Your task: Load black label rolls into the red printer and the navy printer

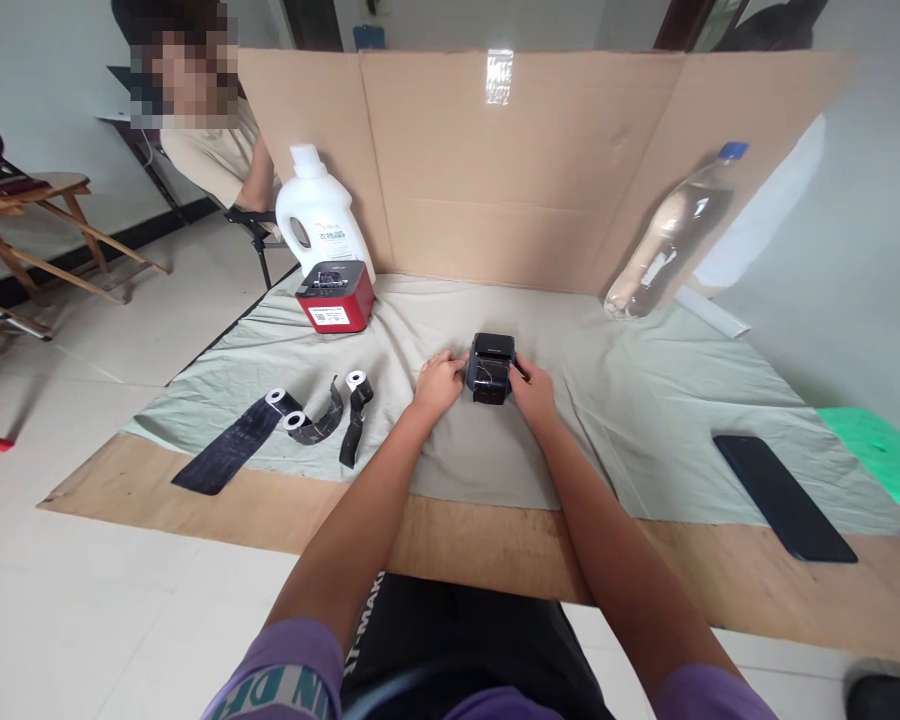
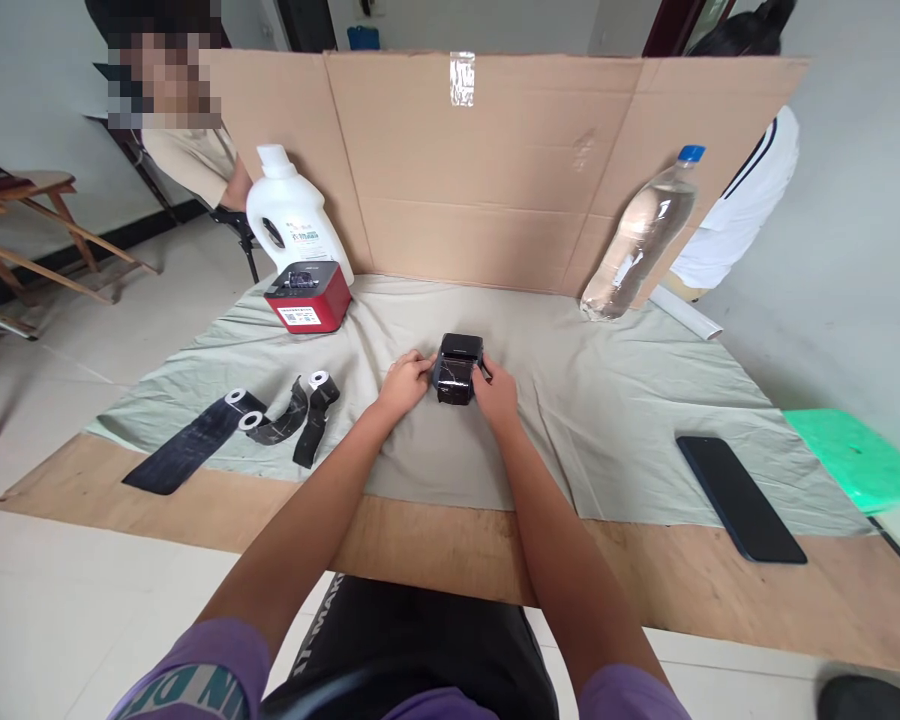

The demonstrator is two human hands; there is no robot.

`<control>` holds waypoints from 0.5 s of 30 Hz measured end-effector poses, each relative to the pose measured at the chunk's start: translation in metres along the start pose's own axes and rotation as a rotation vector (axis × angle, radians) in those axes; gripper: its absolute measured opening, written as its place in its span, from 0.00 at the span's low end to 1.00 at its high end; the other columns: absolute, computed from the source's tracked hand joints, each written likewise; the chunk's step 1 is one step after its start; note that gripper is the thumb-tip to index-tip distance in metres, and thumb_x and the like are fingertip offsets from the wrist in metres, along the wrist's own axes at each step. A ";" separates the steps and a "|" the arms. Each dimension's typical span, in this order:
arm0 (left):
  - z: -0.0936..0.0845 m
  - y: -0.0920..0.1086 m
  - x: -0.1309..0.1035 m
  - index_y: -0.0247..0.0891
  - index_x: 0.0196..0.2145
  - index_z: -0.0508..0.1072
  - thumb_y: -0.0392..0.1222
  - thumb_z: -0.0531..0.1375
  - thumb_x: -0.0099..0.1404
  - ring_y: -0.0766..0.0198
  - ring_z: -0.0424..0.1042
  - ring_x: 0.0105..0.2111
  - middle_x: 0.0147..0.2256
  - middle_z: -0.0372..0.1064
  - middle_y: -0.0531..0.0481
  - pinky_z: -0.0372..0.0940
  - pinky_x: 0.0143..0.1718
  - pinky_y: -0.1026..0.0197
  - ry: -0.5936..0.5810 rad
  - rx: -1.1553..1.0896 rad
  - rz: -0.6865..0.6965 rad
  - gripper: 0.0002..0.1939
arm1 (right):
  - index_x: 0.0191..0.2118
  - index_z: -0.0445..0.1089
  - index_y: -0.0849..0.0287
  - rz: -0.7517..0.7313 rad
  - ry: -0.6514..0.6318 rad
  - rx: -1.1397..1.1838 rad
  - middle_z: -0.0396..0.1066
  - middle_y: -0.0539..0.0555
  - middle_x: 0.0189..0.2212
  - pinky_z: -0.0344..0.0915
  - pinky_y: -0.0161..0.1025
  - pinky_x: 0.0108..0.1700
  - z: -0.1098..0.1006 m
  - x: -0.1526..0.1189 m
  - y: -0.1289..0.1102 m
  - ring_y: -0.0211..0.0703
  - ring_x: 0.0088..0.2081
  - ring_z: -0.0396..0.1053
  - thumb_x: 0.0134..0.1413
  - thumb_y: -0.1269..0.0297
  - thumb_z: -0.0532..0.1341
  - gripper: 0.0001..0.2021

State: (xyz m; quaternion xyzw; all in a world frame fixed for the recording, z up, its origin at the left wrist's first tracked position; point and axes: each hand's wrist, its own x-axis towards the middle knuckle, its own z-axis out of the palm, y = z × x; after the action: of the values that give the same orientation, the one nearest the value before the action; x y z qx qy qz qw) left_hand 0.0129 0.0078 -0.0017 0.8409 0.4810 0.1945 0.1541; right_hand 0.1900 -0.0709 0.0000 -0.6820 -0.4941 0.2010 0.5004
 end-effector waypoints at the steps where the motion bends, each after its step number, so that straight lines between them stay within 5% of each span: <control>1: 0.000 0.000 0.000 0.45 0.60 0.74 0.32 0.50 0.70 0.49 0.68 0.53 0.46 0.70 0.42 0.62 0.56 0.49 0.003 -0.005 -0.002 0.26 | 0.55 0.75 0.61 0.006 0.002 0.005 0.75 0.52 0.28 0.66 0.45 0.46 0.000 0.000 0.000 0.48 0.37 0.71 0.59 0.54 0.56 0.25; 10: -0.003 -0.001 0.000 0.49 0.59 0.74 0.35 0.48 0.72 0.55 0.69 0.55 0.46 0.72 0.46 0.61 0.60 0.52 0.022 -0.172 -0.059 0.25 | 0.53 0.77 0.61 0.058 0.099 0.063 0.79 0.56 0.35 0.68 0.46 0.46 0.002 0.001 0.003 0.50 0.40 0.72 0.58 0.55 0.56 0.23; 15: -0.005 0.002 -0.002 0.46 0.60 0.73 0.52 0.51 0.74 0.54 0.71 0.52 0.46 0.73 0.46 0.59 0.61 0.50 0.033 -0.248 -0.060 0.23 | 0.44 0.80 0.60 0.010 0.195 0.138 0.76 0.60 0.52 0.69 0.44 0.48 0.000 -0.003 0.002 0.49 0.47 0.72 0.55 0.60 0.56 0.19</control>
State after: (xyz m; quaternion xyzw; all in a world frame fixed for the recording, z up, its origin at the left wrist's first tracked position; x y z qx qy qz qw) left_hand 0.0114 0.0054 0.0034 0.7972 0.4809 0.2615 0.2547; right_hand 0.1894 -0.0730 -0.0021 -0.6646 -0.4247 0.1695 0.5909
